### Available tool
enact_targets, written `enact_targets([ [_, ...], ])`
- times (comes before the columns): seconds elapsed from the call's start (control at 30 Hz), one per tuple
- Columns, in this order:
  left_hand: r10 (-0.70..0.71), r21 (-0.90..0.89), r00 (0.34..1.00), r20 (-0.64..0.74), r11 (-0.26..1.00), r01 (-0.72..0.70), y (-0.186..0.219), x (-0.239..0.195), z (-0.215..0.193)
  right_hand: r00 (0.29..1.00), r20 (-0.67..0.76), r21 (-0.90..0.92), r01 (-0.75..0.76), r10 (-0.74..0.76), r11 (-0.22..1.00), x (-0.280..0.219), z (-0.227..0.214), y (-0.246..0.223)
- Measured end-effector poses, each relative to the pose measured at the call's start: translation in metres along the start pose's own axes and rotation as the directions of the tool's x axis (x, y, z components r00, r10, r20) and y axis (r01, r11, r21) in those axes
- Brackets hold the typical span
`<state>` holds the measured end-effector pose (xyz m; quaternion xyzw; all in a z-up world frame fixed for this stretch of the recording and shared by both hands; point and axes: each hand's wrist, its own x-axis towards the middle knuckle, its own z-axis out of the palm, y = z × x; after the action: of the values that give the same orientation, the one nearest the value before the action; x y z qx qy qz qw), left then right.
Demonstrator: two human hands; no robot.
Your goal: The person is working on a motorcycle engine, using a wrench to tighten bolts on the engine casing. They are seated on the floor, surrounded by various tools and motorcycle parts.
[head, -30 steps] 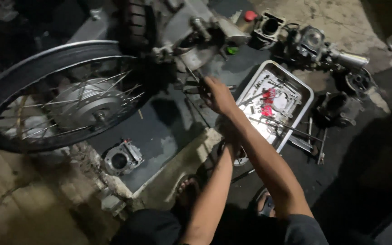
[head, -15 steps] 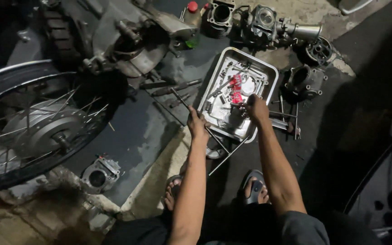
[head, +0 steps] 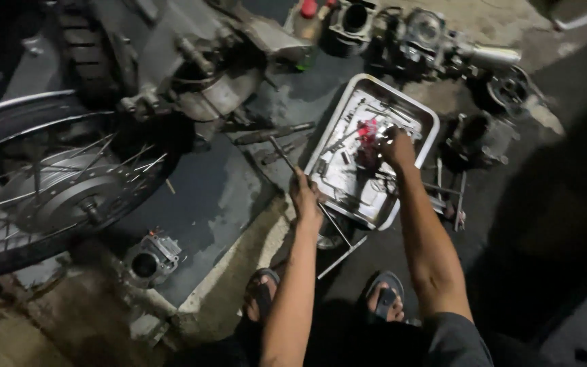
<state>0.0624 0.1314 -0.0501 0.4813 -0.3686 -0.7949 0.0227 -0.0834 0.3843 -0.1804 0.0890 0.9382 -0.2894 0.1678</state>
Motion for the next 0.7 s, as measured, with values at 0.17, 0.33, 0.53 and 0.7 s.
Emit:
enact_targets([
  [0.17,-0.06,0.013,0.998,0.009,0.998,0.059,-0.01,0.001,-0.003,0.959,-0.176,-0.053,0.218,-0.224,0.975,0.03,-0.003,-0.039],
  [0.33,-0.082,-0.001,0.996,-0.017,0.997,0.082,-0.005,0.002,-0.005,0.999,-0.015,-0.333,0.027,-0.034,0.943,0.094,0.038,-0.019],
  [0.53,-0.08,0.025,0.997,-0.023,0.996,0.08,0.004,0.003,-0.01,0.993,-0.111,-0.445,-0.01,-0.044,0.895,0.045,0.02,-0.079],
  [0.7,-0.073,0.032,0.997,0.001,0.997,0.073,0.005,0.004,-0.01,0.963,-0.252,-0.482,-0.034,-0.101,0.876,0.079,0.054,-0.026],
])
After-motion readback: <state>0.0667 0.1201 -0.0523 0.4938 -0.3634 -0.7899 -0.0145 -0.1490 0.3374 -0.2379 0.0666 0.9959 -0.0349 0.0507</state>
